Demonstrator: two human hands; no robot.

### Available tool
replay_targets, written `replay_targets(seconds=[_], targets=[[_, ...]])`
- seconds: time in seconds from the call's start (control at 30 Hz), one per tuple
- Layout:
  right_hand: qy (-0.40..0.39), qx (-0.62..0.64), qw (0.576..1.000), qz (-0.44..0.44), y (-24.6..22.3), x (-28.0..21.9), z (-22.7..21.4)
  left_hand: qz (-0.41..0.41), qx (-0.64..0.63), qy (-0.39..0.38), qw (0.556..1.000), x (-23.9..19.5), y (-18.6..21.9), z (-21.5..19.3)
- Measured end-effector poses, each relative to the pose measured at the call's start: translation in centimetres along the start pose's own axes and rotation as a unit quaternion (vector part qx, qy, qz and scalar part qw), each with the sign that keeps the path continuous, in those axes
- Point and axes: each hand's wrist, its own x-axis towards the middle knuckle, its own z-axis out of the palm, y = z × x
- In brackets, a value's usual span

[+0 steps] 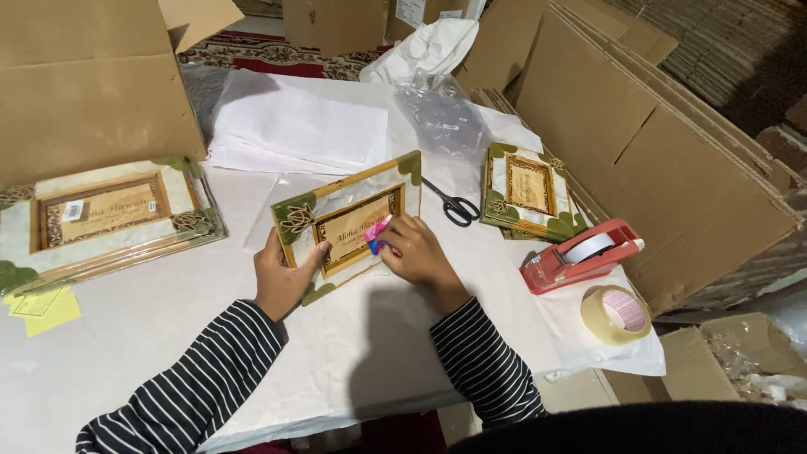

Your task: The person is decorating and preparing picture frames for packaging by applying a substance with a handheld tool and organizing them on a workspace.

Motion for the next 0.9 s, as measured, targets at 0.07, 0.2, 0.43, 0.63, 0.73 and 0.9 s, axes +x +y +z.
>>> replay_targets(seconds=[0.07,0.2,0.43,0.63,0.73,0.9], targets=[[-0.001,-0.022,1.000,0.011,0.2,0.3,-0.7,0.001,0.005,0.003,1.000,0.1,0.1,0.0],[-0.004,-0.048,0.998,0.035,-0.4,0.8,-1.8,0.007,0.014,0.010,1.000,0.3,0.4,-0.2],[-0.008,-0.069,0.997,0.039,0.6,-0.1,-0.5,0.019,0.023,0.005,1.000,0.0,0.2,-0.2],[0.017,-0.071,0.996,0.054,1.0,-0.4,0.0,0.021,0.036,-0.003,0.999,-0.4,-0.2,-0.1],[0.199,-0.077,0.975,0.066,1.8,-0.8,-0.5,0.020,0.027,-0.005,0.999,-1.0,0.5,-0.1],[0.353,0.075,0.912,0.197,0.9,1.0,-3.9,0.078,0.055,-0.016,0.995,-0.5,1.4,0.0]])
